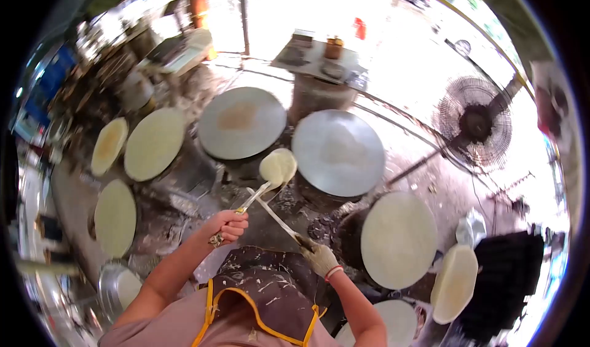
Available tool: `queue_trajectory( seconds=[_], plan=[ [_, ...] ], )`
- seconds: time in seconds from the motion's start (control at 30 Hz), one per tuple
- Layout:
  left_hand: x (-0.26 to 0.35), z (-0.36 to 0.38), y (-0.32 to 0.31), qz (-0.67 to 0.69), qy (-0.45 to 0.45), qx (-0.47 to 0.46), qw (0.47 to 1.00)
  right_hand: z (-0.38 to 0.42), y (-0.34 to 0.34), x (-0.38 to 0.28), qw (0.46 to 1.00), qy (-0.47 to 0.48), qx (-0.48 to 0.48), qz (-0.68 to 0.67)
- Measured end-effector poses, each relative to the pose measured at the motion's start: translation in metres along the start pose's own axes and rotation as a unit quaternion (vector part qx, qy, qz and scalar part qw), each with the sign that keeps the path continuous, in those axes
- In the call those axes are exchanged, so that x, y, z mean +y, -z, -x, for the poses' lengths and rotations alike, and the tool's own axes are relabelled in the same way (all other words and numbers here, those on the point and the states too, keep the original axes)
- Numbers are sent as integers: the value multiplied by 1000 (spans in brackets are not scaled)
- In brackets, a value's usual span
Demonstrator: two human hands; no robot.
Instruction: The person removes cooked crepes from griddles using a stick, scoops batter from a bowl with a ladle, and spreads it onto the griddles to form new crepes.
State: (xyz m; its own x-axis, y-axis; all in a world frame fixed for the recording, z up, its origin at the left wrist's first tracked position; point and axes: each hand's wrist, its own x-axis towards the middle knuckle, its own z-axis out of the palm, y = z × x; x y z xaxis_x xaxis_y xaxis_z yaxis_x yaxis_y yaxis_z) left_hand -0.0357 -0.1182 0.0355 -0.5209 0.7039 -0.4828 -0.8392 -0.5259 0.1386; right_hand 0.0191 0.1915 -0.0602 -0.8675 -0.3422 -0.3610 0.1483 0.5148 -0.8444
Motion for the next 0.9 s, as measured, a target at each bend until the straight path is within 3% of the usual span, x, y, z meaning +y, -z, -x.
queue_trajectory(
  seconds=[0.07,0.2,0.3,0.4,0.5,0.53,0.57,0.6,0.67,0.7,0.77,0.8,0.83,0.9],
  plan=[
    [15,-41,-44,-105,19,-35,994,-6,14,-6,994,39,93,-34],
    [37,-116,-99,-344,-17,-74,936,-38,47,10,944,-105,292,-112],
    [50,-189,-106,-476,-53,-78,874,-69,74,42,832,-61,434,-339],
    [53,-272,-88,-526,-64,-67,846,-87,100,39,689,-98,499,-516],
    [61,-332,-68,-590,-31,-37,806,-117,91,51,635,-63,582,-504],
    [65,-349,-60,-612,-21,-19,791,-127,83,47,657,-78,639,-394],
    [72,-371,-47,-700,-19,13,714,-140,66,68,697,-110,659,-261],
    [75,-391,-27,-743,-111,-3,660,-151,51,90,725,-144,663,-122],
    [85,-409,-12,-797,-294,-34,527,-148,50,70,720,-247,632,-148],
    [95,-413,-19,-828,-244,-3,505,-151,53,60,715,-296,613,-161],
    [115,-415,-37,-880,-140,58,450,-185,65,69,724,-243,613,-203],
    [124,-421,-35,-889,-150,53,428,-200,80,71,728,-215,612,-222],
    [135,-429,-30,-898,-163,49,406,-201,105,45,722,-240,528,-378],
    [160,-432,-28,-905,-185,36,381,-196,111,38,699,-202,558,-399]
  ],
)
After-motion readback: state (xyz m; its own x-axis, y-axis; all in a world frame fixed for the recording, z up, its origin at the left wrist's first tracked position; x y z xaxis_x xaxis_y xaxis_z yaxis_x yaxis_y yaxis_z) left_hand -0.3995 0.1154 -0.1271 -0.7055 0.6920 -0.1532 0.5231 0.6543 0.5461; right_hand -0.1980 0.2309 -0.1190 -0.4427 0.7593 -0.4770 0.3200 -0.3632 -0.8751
